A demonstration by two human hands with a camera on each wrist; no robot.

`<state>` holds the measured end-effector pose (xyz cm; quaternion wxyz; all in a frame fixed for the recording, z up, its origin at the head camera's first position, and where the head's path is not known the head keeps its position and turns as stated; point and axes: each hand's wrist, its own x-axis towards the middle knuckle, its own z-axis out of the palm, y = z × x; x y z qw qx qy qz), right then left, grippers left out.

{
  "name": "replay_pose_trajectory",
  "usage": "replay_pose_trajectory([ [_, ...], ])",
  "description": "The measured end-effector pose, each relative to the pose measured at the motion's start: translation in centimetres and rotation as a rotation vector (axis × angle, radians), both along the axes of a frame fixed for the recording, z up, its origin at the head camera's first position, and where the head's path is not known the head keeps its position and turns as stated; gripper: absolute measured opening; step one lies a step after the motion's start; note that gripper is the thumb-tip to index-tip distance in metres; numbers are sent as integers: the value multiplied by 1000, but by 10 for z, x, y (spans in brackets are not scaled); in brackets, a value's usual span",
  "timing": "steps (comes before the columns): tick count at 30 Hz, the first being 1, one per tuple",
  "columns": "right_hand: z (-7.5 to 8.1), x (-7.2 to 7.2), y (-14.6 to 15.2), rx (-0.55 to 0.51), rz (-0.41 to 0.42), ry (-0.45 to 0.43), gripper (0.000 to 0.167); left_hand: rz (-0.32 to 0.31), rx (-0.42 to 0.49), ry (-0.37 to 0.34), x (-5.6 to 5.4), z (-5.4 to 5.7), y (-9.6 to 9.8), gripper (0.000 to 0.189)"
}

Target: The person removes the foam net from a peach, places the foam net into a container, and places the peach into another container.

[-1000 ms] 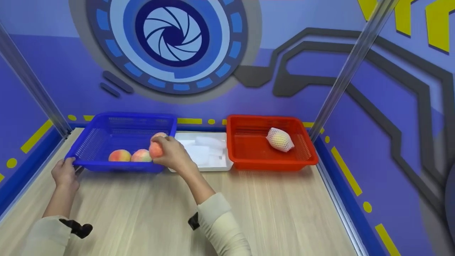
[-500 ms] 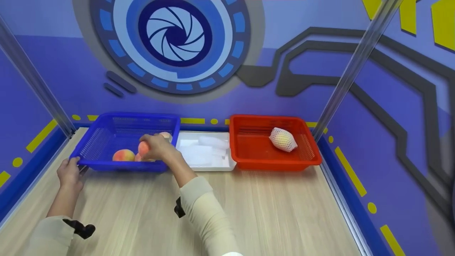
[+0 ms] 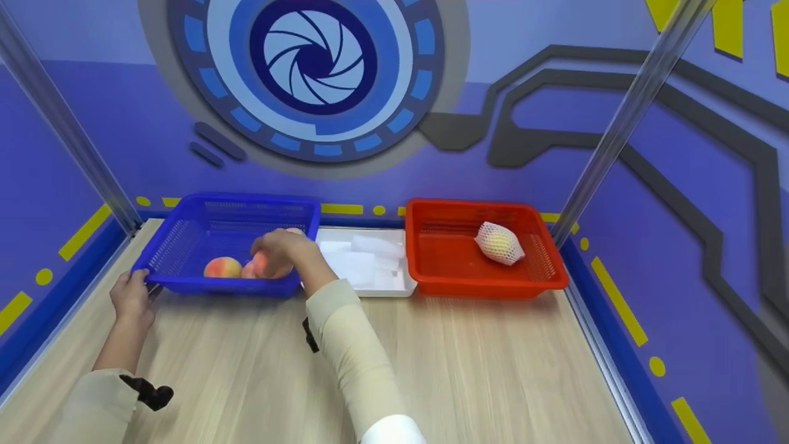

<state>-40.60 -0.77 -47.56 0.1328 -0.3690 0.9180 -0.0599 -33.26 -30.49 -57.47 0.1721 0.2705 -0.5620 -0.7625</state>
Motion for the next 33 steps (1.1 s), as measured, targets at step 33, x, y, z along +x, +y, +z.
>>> replay_pose_trajectory([
  [33,-61,-12,-14,-140,0,170,42,7,-32,6,-2,-6,-3,14],
])
